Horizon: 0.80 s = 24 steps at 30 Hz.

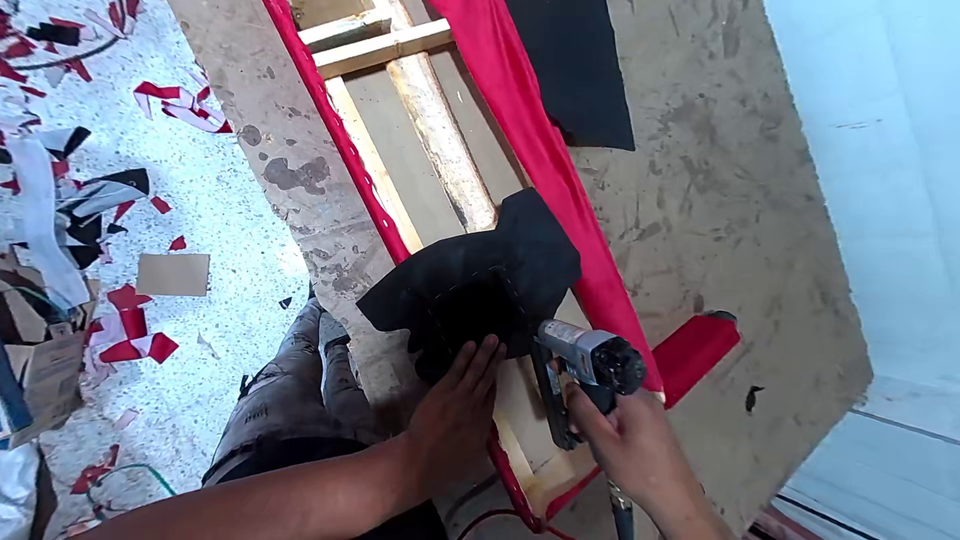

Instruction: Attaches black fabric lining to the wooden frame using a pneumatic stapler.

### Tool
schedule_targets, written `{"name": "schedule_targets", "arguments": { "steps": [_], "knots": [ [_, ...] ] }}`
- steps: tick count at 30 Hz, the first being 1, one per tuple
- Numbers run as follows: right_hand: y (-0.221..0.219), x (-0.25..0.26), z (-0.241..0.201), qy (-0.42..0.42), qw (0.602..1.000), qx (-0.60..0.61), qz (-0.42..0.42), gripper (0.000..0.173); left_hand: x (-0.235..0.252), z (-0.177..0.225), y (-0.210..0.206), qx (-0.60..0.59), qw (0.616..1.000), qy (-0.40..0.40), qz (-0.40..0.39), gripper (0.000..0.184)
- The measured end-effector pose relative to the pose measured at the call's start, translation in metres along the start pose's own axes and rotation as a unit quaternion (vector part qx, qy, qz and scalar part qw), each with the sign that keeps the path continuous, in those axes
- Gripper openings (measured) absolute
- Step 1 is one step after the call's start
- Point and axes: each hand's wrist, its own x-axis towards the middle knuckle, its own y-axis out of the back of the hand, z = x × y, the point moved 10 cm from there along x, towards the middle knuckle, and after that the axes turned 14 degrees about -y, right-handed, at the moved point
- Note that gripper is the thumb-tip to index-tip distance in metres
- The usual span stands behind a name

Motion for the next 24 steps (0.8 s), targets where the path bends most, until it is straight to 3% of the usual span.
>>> {"name": "schedule_targets", "arguments": {
  "steps": [3, 17, 21, 24],
  "knots": [
    [-0.007, 0.004, -0.006, 0.013, 0.999, -0.031, -0.005, 0.029, -0.010, 0.005, -0.004, 0.009, 1.000, -0.014, 0.014, 0.053],
    [-0.023, -0.013, -0.024, 0.023, 0.996, -0.079, -0.038, 0.027, -0.028, 0.014, -0.001, -0.019, 0.997, -0.072, 0.032, 0.045],
    [-0.029, -0.022, -0.037, 0.046, 0.995, -0.080, -0.030, 0.026, -0.054, 0.025, -0.004, -0.093, 0.990, -0.104, 0.019, 0.057],
    [-0.036, -0.027, -0.039, 0.036, 0.995, -0.085, -0.045, 0.025, -0.077, 0.033, -0.008, -0.191, 0.972, -0.134, -0.034, 0.069]
  ]
}}
